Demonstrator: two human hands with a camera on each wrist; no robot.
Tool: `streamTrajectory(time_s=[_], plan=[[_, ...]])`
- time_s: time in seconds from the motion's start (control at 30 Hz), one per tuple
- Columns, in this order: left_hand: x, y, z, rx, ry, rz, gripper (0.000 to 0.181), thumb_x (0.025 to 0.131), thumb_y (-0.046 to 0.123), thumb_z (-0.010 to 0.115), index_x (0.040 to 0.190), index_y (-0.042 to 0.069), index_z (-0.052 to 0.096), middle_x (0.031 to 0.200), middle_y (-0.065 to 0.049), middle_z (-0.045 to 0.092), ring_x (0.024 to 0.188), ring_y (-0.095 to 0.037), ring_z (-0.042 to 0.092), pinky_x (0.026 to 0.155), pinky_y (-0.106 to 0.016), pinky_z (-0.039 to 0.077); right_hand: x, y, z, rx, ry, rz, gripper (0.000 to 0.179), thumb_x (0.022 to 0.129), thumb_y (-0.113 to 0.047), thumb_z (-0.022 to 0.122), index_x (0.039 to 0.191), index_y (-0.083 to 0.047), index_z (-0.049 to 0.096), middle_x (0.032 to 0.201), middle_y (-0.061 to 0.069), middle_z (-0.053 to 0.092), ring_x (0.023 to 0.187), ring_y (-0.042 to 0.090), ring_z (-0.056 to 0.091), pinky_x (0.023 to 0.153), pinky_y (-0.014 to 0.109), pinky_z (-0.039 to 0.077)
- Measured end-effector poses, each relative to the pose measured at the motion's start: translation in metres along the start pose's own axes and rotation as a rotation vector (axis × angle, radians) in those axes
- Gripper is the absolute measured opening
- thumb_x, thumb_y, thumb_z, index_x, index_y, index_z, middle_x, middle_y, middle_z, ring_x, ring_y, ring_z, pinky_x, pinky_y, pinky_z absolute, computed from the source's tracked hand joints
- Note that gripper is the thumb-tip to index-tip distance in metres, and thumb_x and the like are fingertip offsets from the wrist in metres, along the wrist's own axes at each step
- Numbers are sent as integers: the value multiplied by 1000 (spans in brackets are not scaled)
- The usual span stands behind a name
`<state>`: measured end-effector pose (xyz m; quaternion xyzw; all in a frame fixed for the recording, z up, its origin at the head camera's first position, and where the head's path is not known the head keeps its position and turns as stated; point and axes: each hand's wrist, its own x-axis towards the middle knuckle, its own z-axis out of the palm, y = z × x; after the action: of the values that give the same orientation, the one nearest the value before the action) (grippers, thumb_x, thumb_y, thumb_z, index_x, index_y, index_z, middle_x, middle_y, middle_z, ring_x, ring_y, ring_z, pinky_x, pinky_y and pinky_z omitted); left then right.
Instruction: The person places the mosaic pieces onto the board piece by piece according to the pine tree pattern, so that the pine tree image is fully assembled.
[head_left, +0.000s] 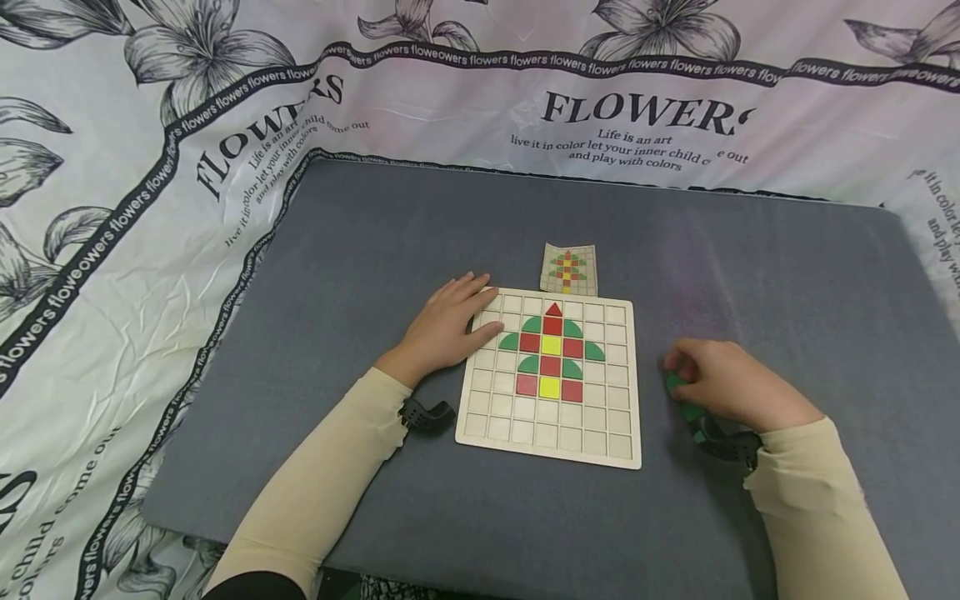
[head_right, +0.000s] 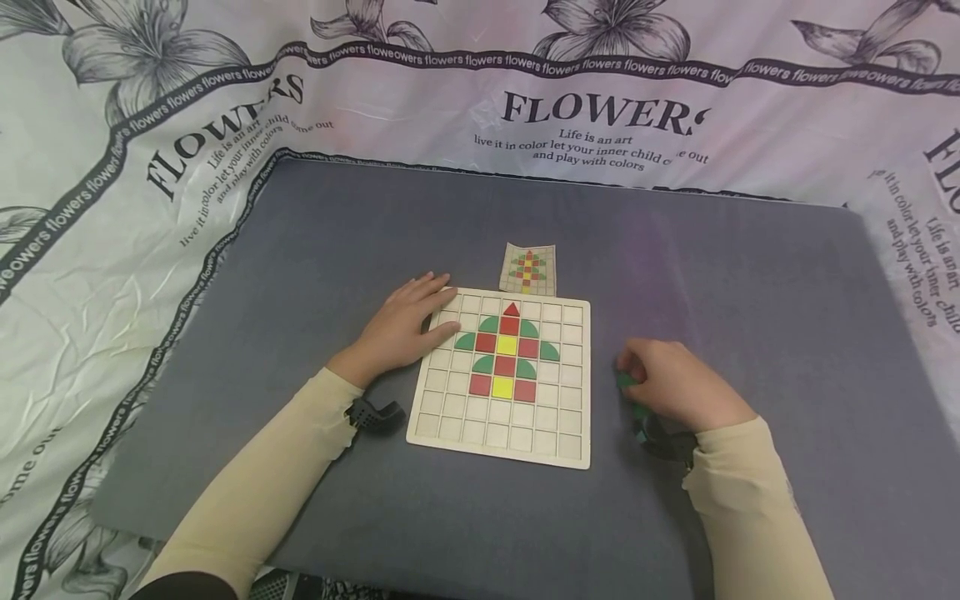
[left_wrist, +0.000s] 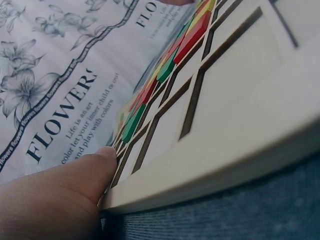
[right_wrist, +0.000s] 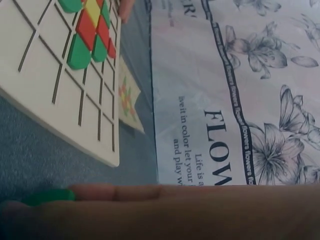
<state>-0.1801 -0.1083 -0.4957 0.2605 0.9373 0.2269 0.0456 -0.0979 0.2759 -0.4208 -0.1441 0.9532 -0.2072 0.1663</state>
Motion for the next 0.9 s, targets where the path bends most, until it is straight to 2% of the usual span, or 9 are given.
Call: streamTrajectory(time_s=[0.13,0.37,0.6,0.77,0.9], plan=[[0,-1,0,0,1,0,66,106,51,57,161,16,47,171,-6,34,162,-25,21,134,-41,12,1,-8,-1,-17,0,-33,21,85,-2,77,106,-3,75,75,-5,60,70,13,53,63,32,46],[0,-1,1,-7,2,3,67,106,51,58,161,16,46,171,-6,34,162,-25,21,134,-41,12,3,-22,-3,-22,6,-51,8,87,-5,78,93,-9,75,79,-7,67,73,11,58,65,33,51],[0,-2,1,-5,4,2,67,106,51,58,161,16,45,171,-5,33,162,-25,21,134,-42,12,7,-33,-3,-4,2,-84,11,87,-3,79,89,-13,74,85,-6,69,74,11,63,65,32,53],[0,-1,1,-4,-1,0,67,106,51,58,162,16,45,171,-5,33,162,-24,20,134,-41,11,10,-39,0,-50,33,-138,15,83,-1,85,88,-12,76,85,-6,64,78,12,58,66,32,52],[0,-1,0,-3,-5,-4,68,106,52,58,162,16,44,171,-5,32,162,-24,20,134,-40,11,12,-44,2,-49,41,-145,15,83,-3,86,90,-12,77,81,-7,63,75,12,55,64,31,49]])
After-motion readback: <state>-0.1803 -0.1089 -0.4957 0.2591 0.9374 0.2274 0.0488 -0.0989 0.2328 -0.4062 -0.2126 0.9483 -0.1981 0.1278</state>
